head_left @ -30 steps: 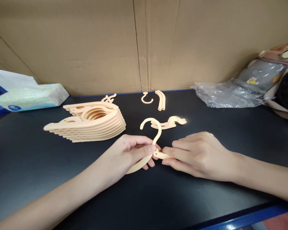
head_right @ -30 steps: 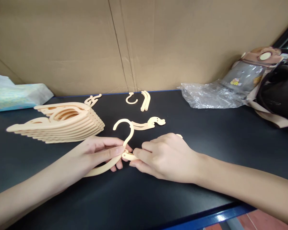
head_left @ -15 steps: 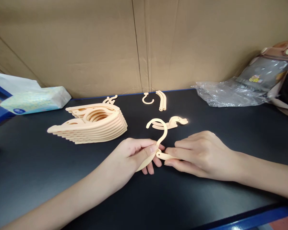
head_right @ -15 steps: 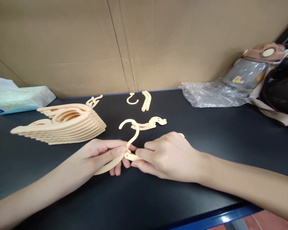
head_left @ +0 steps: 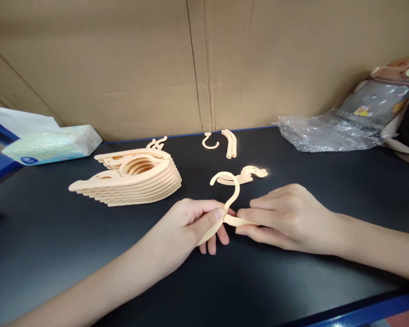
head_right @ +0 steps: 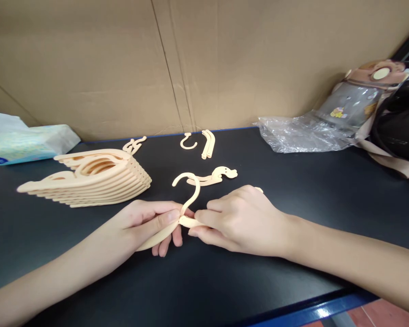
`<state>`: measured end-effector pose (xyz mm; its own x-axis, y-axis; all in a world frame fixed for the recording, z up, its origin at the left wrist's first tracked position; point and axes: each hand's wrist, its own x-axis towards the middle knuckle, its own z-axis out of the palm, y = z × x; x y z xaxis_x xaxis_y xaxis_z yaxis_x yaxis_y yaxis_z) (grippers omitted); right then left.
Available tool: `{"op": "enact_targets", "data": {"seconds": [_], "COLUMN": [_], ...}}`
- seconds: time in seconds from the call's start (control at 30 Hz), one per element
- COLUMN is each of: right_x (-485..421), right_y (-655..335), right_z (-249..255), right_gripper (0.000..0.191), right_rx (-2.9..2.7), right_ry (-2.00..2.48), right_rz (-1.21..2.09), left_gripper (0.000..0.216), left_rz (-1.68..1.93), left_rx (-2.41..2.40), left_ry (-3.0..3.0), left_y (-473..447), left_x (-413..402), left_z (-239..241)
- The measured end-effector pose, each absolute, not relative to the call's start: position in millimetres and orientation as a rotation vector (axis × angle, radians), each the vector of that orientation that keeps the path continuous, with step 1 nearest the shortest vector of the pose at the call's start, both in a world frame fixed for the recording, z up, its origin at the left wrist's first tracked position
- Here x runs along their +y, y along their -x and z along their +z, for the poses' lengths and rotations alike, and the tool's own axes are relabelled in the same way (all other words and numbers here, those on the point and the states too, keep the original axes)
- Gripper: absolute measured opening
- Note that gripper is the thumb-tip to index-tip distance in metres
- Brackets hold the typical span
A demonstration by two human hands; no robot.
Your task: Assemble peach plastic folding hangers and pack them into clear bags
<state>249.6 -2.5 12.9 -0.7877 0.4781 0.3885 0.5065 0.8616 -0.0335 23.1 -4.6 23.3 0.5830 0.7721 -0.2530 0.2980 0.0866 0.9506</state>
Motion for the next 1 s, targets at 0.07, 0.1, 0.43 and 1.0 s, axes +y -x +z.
{"op": "enact_targets", "data": {"seconds": [0.07,0.1,0.43,1.0], "right_x": [-2,-1,5,10], "right_y": [-250,-251,-253,-252], "right_z": [13,13,15,21], "right_gripper": [0.035,0.035,0.035,0.046], "right_rx": [-2.651,-2.652,-2.612,-2.506], "right_ry": [0.724,0.717,0.621,0.704], "right_rz": [-0.102,-0.106,-0.158,-0.249], "left_gripper": [0.041,0.041,0.039,0.025], "left_rz": [0.441,0.431,0.259,0.227], "left_rx": [0.952,0.969,1.156,1.063], "left_ry": [-1.511,-1.531,-1.902,-2.589], "left_y": [-23,-23,-22,-20], "left_x": [-5,-6,-12,-15], "left_z": [24,25,30,20]}}
